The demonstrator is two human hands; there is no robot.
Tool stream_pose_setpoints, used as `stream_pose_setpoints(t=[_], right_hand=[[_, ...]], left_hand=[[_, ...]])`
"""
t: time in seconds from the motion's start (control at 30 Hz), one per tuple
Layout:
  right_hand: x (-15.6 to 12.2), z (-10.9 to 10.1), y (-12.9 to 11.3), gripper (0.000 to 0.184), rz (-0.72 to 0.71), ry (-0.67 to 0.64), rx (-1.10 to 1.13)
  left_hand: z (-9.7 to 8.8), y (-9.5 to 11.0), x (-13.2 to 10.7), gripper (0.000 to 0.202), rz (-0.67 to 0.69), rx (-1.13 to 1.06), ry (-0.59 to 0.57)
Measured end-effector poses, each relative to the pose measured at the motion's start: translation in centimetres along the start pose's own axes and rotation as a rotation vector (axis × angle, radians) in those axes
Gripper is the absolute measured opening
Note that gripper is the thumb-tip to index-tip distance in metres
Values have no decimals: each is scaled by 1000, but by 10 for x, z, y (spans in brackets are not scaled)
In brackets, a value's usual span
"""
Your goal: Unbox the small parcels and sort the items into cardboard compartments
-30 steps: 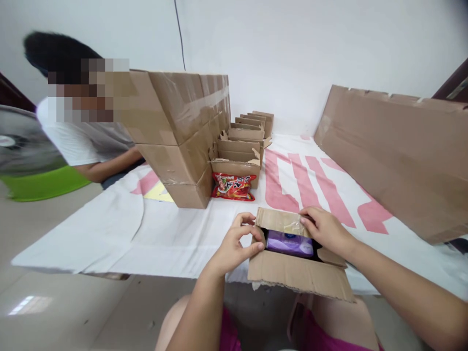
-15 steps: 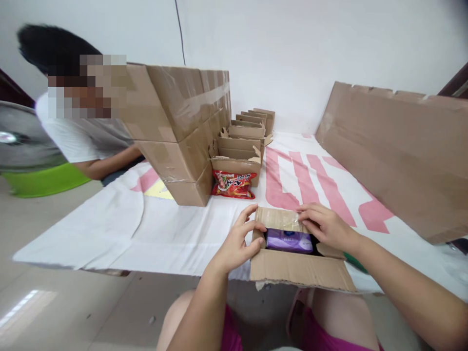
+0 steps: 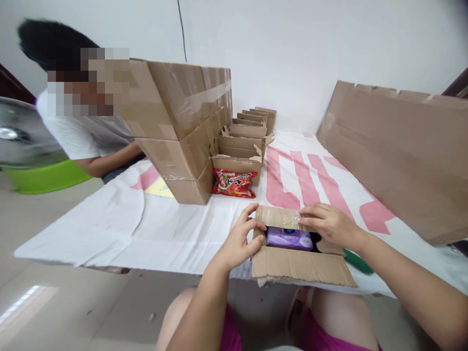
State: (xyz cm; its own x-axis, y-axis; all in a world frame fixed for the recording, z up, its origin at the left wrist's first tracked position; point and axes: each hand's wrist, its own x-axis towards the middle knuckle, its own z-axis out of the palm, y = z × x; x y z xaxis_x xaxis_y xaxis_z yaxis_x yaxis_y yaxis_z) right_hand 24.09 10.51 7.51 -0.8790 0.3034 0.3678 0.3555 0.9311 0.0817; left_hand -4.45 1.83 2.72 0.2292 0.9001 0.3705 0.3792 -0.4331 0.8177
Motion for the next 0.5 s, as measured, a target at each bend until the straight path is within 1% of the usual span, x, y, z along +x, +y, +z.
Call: stream_pose_setpoints(t=[0.1, 0.2, 0.27, 0.37, 0.5], right_hand=[[3, -1, 1, 28, -24, -27, -33], [9, -2, 3, 24, -98, -52, -116], [16, -5, 6, 22, -199, -66, -207], [27, -8, 10, 23, -394, -95, -322], [42, -11, 15, 24, -614, -181, -390]], left_hand=[[0, -1, 0, 17, 1, 2, -6], [-1, -2, 0, 18, 8, 8, -12], [-1, -2, 0, 18, 8, 9, -13], [-1, -1, 1, 17, -5, 7, -12], [-1, 1, 1, 17, -15, 7, -12]])
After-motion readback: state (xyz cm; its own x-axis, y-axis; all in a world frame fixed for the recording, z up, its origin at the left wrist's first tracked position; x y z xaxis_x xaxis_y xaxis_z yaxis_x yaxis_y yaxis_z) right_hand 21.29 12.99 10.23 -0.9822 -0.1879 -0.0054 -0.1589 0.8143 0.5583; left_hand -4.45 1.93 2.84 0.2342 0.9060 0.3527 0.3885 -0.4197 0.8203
